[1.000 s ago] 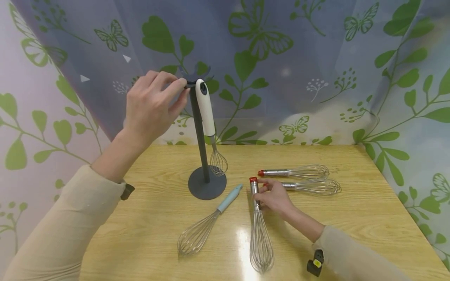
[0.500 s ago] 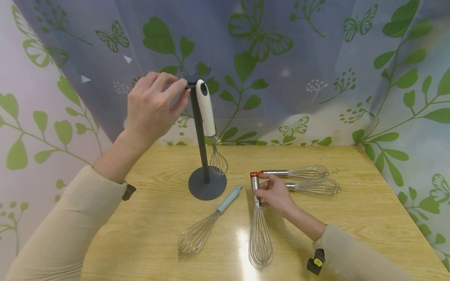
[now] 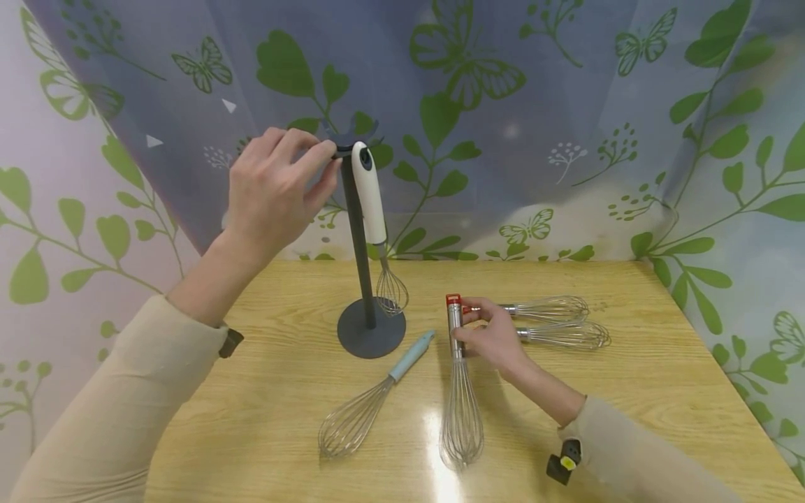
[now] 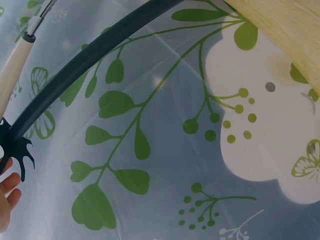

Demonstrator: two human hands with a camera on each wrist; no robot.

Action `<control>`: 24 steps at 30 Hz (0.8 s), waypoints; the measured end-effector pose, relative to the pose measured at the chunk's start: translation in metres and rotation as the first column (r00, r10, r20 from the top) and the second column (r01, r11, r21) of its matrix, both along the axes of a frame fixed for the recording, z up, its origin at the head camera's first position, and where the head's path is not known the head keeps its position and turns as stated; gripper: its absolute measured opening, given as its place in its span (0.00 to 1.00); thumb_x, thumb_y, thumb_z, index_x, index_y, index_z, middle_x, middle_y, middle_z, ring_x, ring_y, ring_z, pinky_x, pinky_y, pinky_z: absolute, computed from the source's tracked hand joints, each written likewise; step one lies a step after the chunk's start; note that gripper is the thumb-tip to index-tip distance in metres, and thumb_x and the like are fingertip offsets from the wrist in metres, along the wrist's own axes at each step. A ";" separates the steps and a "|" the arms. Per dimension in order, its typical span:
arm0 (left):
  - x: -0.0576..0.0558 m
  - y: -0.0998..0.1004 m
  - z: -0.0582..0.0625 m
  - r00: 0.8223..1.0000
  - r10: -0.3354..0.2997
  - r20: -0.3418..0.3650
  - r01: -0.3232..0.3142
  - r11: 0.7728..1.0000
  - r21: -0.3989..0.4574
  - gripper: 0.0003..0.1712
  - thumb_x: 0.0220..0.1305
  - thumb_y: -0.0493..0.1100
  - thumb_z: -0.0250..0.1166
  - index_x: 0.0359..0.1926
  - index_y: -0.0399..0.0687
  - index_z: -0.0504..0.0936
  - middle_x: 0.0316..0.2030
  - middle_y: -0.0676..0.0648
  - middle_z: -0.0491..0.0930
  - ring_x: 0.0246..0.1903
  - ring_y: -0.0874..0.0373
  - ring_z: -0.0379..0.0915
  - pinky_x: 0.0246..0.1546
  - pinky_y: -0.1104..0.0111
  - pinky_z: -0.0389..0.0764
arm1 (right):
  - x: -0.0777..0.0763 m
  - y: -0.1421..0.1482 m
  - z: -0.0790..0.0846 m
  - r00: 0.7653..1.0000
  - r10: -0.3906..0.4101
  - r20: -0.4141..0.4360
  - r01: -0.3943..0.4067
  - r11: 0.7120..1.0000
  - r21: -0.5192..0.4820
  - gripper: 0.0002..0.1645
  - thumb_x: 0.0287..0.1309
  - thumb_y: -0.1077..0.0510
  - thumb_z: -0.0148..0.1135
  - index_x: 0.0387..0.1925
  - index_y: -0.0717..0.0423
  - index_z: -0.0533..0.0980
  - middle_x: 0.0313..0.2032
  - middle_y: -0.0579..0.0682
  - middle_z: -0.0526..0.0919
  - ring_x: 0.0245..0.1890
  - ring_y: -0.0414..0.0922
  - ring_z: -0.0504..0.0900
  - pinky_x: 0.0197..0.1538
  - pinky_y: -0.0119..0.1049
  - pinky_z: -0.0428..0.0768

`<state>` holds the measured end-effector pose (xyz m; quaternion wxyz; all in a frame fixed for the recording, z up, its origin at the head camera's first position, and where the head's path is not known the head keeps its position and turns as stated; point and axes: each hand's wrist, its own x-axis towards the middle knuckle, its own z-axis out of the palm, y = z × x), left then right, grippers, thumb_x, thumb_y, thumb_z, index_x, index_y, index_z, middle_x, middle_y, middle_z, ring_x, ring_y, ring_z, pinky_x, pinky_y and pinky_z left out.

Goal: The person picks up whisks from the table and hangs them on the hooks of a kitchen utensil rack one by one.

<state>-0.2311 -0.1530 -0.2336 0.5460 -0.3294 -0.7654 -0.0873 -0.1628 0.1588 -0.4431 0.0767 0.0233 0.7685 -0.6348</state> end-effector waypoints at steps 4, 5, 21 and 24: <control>0.000 0.000 0.000 1.000 0.000 -0.001 0.000 1.000 0.004 0.10 0.74 0.40 0.61 0.42 0.40 0.87 0.37 0.39 0.88 0.35 0.39 0.82 0.32 0.49 0.83 | -0.004 0.000 0.007 1.000 0.000 -0.013 0.000 1.000 -0.024 0.40 0.60 0.70 0.66 0.74 0.62 0.68 0.48 0.58 0.79 0.31 0.42 0.85 0.39 0.45 0.93; 0.000 0.000 0.000 1.000 0.000 -0.002 0.000 1.000 0.006 0.10 0.74 0.40 0.61 0.42 0.40 0.87 0.36 0.39 0.88 0.35 0.39 0.82 0.32 0.49 0.83 | -0.005 0.000 0.008 1.000 0.001 -0.020 -0.002 1.000 -0.026 0.40 0.60 0.70 0.65 0.74 0.62 0.68 0.48 0.58 0.79 0.32 0.42 0.85 0.38 0.45 0.93; 0.003 0.002 0.000 1.000 0.000 0.002 0.000 1.000 0.001 0.10 0.74 0.39 0.62 0.42 0.39 0.87 0.37 0.38 0.88 0.35 0.39 0.82 0.33 0.49 0.84 | -0.015 0.001 0.023 0.990 0.064 -0.123 -0.067 0.997 -0.023 0.41 0.59 0.69 0.66 0.74 0.59 0.68 0.49 0.57 0.79 0.32 0.37 0.86 0.36 0.41 0.92; 0.003 0.002 0.000 1.000 0.001 0.003 -0.001 1.000 0.000 0.10 0.74 0.39 0.61 0.42 0.39 0.87 0.37 0.38 0.88 0.35 0.39 0.82 0.33 0.49 0.84 | -0.017 0.001 0.027 0.988 0.080 -0.134 -0.084 0.996 -0.030 0.41 0.59 0.69 0.66 0.74 0.59 0.68 0.51 0.59 0.79 0.32 0.38 0.86 0.35 0.40 0.92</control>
